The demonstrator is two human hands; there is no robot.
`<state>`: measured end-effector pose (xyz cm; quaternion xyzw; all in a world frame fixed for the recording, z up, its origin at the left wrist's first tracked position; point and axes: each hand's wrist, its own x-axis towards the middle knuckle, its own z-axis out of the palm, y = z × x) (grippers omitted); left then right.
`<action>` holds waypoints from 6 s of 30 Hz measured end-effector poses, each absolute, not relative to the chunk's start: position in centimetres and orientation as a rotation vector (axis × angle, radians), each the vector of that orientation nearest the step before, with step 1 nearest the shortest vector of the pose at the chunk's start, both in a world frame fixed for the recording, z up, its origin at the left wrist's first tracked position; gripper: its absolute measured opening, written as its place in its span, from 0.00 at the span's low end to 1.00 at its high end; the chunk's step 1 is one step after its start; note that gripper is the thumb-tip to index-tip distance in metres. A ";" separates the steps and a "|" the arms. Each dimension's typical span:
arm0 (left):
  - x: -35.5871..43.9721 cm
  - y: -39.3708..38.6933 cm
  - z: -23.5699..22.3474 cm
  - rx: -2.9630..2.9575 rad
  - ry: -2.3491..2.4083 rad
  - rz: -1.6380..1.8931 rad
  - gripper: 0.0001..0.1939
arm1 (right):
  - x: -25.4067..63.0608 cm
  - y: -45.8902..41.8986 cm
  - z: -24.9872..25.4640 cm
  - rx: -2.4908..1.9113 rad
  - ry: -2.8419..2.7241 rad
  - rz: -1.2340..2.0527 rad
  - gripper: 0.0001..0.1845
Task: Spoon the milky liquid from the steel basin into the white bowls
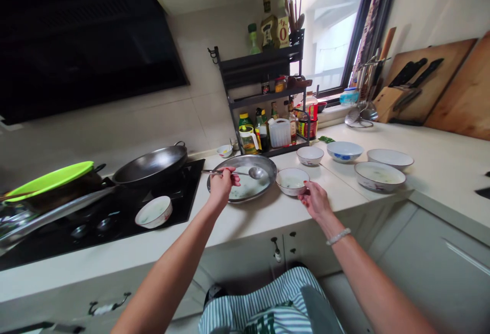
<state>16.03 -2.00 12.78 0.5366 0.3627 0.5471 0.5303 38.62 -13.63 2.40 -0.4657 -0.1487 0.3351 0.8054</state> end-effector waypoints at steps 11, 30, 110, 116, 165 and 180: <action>16.8 -2.1 8.9 1.535 0.953 1.170 0.06 | 38.5 -13.8 2.6 -0.998 -0.337 0.720 0.18; 15.7 -1.3 11.7 1.104 1.013 1.293 0.07 | 38.6 -13.7 2.4 -1.001 -0.358 0.718 0.19; 20.6 -7.7 10.7 2.359 0.287 1.060 0.13 | 38.6 -13.7 2.3 -0.988 -0.327 0.722 0.17; 20.3 -8.0 10.4 2.319 0.221 1.070 0.14 | 38.6 -13.7 2.3 -0.990 -0.332 0.717 0.17; 15.2 -1.8 12.7 1.065 1.002 1.291 0.10 | 38.7 -13.7 2.2 -1.003 -0.356 0.710 0.18; 15.3 -2.1 12.9 1.050 1.002 1.271 0.07 | 38.7 -13.7 2.2 -0.996 -0.363 0.717 0.19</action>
